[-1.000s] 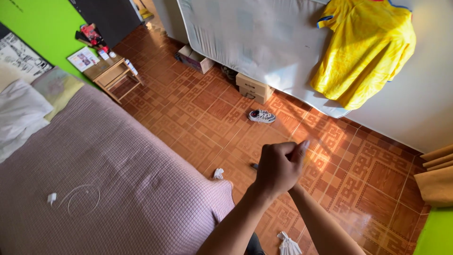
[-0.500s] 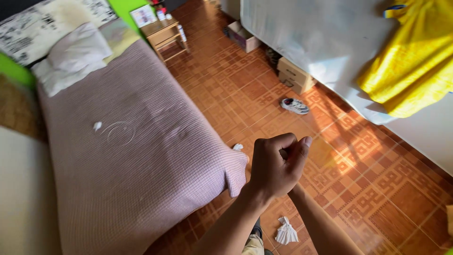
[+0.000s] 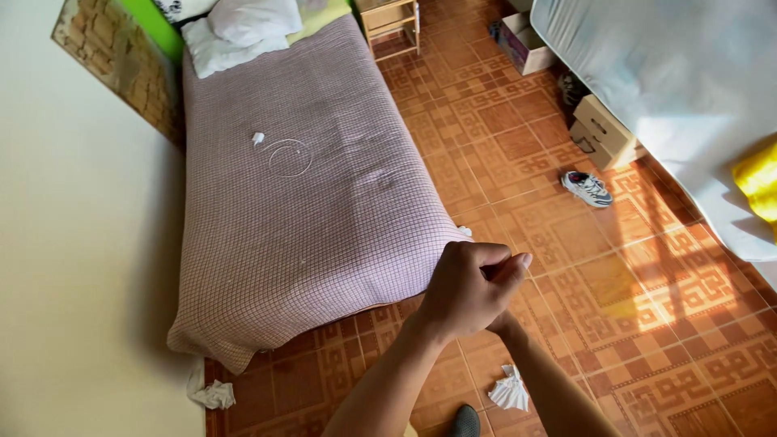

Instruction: Sweeping the floor of a bedroom using a broom.

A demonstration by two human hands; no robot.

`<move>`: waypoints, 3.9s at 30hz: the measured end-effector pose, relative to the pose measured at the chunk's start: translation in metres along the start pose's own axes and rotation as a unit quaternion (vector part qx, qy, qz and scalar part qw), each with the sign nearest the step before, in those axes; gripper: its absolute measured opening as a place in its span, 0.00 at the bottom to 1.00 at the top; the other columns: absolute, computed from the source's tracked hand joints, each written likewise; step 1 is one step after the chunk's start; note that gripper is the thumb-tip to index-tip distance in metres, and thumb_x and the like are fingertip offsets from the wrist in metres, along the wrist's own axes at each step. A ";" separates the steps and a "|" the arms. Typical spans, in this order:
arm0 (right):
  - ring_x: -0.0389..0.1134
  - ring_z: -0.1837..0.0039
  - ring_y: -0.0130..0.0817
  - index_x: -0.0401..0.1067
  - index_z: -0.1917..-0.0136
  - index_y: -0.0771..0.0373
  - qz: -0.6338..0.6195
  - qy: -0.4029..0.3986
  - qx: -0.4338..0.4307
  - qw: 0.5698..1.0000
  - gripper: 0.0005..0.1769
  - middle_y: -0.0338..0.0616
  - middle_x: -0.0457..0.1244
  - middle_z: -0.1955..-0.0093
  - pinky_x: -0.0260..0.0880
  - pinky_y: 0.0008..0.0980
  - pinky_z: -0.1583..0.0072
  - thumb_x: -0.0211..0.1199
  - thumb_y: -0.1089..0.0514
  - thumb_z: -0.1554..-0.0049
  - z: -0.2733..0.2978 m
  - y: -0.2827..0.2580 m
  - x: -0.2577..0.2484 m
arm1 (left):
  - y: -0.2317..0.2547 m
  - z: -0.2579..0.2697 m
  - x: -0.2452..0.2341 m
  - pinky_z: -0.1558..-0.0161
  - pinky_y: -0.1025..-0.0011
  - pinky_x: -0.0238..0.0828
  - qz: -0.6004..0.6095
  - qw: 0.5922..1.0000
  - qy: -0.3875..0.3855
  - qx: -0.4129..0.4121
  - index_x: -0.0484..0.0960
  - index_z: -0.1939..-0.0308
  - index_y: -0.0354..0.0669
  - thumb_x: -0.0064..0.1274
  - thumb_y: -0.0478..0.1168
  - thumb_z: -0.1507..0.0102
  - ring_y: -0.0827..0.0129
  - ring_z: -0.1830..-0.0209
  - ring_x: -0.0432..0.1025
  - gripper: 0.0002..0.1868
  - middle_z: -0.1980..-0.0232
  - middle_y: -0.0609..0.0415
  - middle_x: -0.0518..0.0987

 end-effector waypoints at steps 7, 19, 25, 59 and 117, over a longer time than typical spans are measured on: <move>0.64 0.34 0.35 0.59 0.31 0.63 0.660 -0.118 -0.182 0.719 0.25 0.47 0.61 0.35 0.70 0.38 0.37 0.55 0.46 0.35 -0.008 0.045 0.060 | -0.026 0.023 -0.061 0.83 0.72 0.45 0.017 1.000 0.018 0.020 0.65 0.86 0.46 0.52 0.49 0.30 0.79 0.88 0.51 0.30 0.88 0.62 0.62; 0.62 0.37 0.31 0.62 0.36 0.65 0.162 -0.133 -0.065 0.976 0.20 0.45 0.60 0.39 0.65 0.35 0.35 0.52 0.45 0.23 -0.061 0.147 -0.009 | -0.077 0.063 -0.158 0.80 0.69 0.50 0.076 0.994 -0.065 0.040 0.63 0.83 0.39 0.51 0.48 0.30 0.77 0.83 0.52 0.29 0.85 0.58 0.60; 0.56 0.55 0.20 0.61 0.56 0.57 -0.196 -0.106 -0.209 0.952 0.18 0.31 0.54 0.60 0.60 0.21 0.52 0.57 0.47 0.27 -0.068 0.224 0.012 | -0.084 0.088 -0.215 0.80 0.69 0.52 0.093 0.991 -0.093 0.028 0.65 0.83 0.39 0.51 0.47 0.31 0.77 0.84 0.53 0.27 0.85 0.57 0.62; 0.50 0.57 0.29 0.59 0.59 0.61 -0.062 -0.347 -0.412 0.840 0.20 0.38 0.52 0.62 0.56 0.31 0.53 0.62 0.50 0.33 0.104 0.243 0.128 | 0.025 0.204 -0.179 0.81 0.67 0.50 0.162 0.962 -0.176 0.130 0.65 0.84 0.39 0.53 0.46 0.33 0.74 0.87 0.53 0.28 0.88 0.55 0.62; 0.57 0.27 0.56 0.52 0.27 0.67 0.384 0.733 -0.561 -0.028 0.39 0.61 0.51 0.31 0.57 0.51 0.28 0.67 0.63 0.46 0.522 0.161 0.175 | 0.143 0.291 0.059 0.80 0.66 0.52 0.274 0.856 -0.399 0.182 0.69 0.84 0.35 0.52 0.42 0.33 0.76 0.86 0.54 0.25 0.88 0.56 0.62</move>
Point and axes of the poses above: each hand's wrist, its own z-axis away from the middle knuckle, its own x-axis out of the palm, y = z × x, the point moved 8 cm from there along -z, towards the middle knuckle
